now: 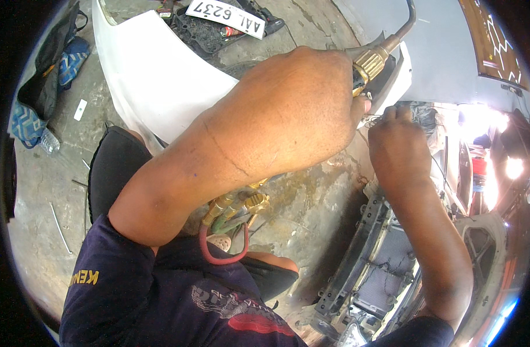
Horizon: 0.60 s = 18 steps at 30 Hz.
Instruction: The person heats a white car bumper with a blowtorch and uses pliers to fuse plastic material and wire into damaged sections.
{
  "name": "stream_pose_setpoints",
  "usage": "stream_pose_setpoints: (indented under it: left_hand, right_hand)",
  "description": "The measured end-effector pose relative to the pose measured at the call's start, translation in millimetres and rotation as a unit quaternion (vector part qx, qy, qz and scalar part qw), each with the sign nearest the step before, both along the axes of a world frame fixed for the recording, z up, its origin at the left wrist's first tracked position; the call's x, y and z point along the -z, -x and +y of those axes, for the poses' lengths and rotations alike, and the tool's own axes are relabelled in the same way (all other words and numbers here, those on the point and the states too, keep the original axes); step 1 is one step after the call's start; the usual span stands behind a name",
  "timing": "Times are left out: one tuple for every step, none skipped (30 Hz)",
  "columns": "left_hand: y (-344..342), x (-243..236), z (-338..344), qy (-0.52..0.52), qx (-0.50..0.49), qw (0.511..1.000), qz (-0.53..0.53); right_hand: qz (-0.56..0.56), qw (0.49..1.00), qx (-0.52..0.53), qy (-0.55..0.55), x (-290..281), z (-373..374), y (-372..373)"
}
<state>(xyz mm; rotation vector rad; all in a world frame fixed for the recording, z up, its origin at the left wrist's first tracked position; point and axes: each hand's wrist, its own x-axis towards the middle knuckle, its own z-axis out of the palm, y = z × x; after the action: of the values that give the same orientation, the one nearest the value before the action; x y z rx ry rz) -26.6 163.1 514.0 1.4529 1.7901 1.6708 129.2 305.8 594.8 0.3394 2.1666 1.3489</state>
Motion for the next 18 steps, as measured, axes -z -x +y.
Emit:
stream_pose_setpoints:
  left_hand:
    - [0,1,0,-0.005,-0.002,1.000,0.007]
    - [-1,2,0,-0.010,-0.005,1.000,0.013]
    - [-1,3,0,-0.011,-0.005,1.000,0.012]
    - [-1,2,0,-0.013,-0.004,1.000,0.011]
    - [-2,1,0,-0.015,-0.004,1.000,0.010]
    - [-3,0,-1,-0.015,0.000,1.000,0.007]
    - [-2,0,-1,-0.012,0.002,1.000,0.004]
    - [-2,0,-1,-0.009,0.005,1.000,0.002]
    - [-2,1,-1,-0.010,0.001,1.000,0.006]
    - [-3,3,-1,-0.011,-0.002,1.000,0.010]
    - [-2,4,-1,-0.011,-0.007,1.000,0.016]
    - [-2,3,-1,-0.005,-0.006,1.000,0.019]
    - [-3,0,-1,-0.011,0.003,1.000,0.015]
    - [-6,-2,-1,-0.017,0.011,1.000,0.011]
    - [-9,-1,1,-0.029,0.009,1.000,0.004]
    - [-7,1,2,-0.023,-0.003,1.000,0.009]
    - [-6,2,2,-0.017,-0.015,1.000,0.014]
    - [-4,4,2,-0.007,-0.016,1.000,0.018]
  right_hand:
    - [0.001,1.000,-0.002,0.002,1,-1,0]
    - [0.002,1.000,-0.005,0.004,1,-2,1]
    - [0.003,1.000,-0.007,0.006,2,-4,1]
    - [0.002,1.000,0.004,0.014,0,-6,2]
    - [0.000,1.000,0.016,0.021,-3,-10,4]
    - [-0.001,0.999,0.027,0.028,-6,-13,5]
    - [0.005,0.999,0.030,0.034,-7,-14,7]
    - [0.012,0.999,0.033,0.041,-7,-15,9]
    - [0.018,0.998,0.035,0.048,-6,-15,11]
    - [0.019,0.998,0.035,0.051,-4,-13,11]
    - [0.020,0.998,0.034,0.054,-2,-8,11]
    - [0.021,0.998,0.033,0.058,0,-5,10]
    - [0.013,0.998,0.034,0.045,-6,-7,6]
    - [0.004,0.999,0.034,0.033,-12,-10,2]
    - [-0.005,0.999,0.036,0.021,-17,-12,-1]
    - [-0.001,0.999,0.026,0.039,-13,-9,1]
    - [0.003,0.998,0.017,0.056,-9,-6,3]
    - [0.006,0.997,0.009,0.072,-5,-3,5]
